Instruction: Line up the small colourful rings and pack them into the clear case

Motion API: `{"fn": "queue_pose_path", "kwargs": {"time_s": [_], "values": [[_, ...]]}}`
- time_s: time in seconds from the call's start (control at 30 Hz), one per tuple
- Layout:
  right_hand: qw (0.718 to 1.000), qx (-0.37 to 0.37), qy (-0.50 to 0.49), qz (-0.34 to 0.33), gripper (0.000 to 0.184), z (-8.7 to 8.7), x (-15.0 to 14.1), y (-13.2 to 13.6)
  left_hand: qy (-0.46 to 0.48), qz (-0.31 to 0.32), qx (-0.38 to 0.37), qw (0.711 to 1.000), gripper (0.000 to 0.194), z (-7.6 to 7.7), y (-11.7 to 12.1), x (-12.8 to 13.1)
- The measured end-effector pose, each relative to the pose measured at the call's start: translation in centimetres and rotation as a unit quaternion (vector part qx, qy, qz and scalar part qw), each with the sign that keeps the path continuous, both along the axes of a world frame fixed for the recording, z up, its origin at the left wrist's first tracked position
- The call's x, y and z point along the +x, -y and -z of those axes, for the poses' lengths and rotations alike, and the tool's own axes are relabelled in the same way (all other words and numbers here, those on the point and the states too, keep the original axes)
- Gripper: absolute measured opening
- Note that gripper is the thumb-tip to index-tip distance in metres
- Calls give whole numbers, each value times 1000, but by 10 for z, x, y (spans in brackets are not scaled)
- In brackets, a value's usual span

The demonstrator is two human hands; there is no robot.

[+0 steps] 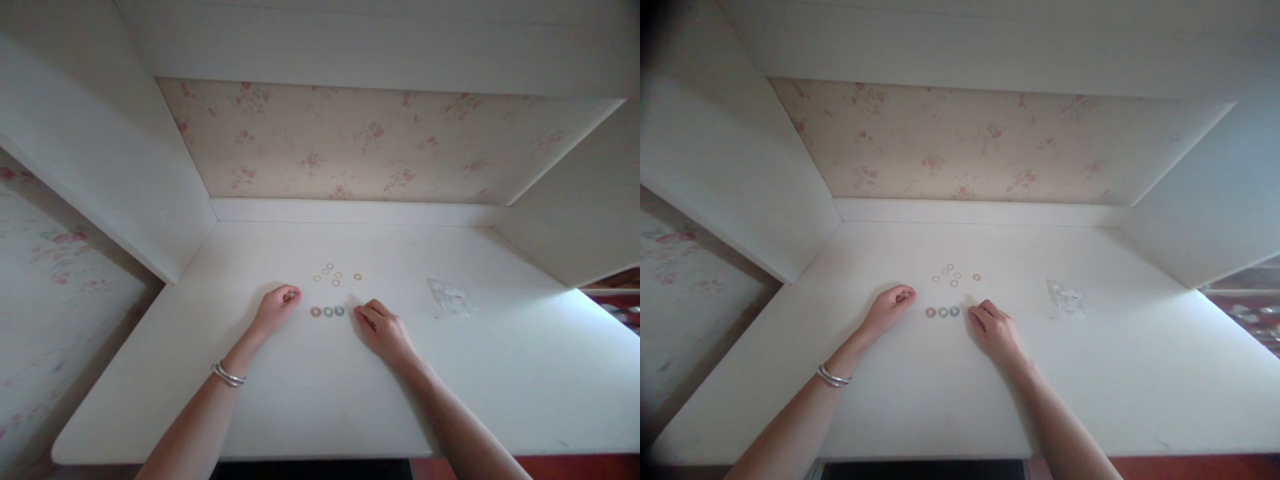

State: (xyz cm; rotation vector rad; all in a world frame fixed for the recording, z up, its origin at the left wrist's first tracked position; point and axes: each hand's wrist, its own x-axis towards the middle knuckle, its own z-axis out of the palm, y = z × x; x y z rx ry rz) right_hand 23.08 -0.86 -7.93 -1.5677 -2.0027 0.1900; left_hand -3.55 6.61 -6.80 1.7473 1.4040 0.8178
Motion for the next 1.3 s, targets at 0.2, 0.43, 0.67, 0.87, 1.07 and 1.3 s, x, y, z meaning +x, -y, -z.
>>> {"fn": "queue_pose_path", "kwargs": {"time_s": [0.2,0.43,0.67,0.87,1.07,1.3], "values": [[999,11,42,2,29,-1,-2,0,-31,1,10,999,34,-2,1,2],[1000,-4,-2,16,30,-1,-1,-1,-35,-3,3,999,36,-2,2,2],[994,-28,-38,102,29,1,11,-21,-26,-3,-3,1000,35,-4,3,3],[987,-50,46,146,34,-1,12,-51,-16,2,7,1000,33,0,2,2],[986,-48,60,147,29,1,13,-57,-19,10,7,1000,33,-1,1,2],[989,-47,40,136,27,7,17,-57,-19,6,-1,1000,33,-3,2,4]]}}
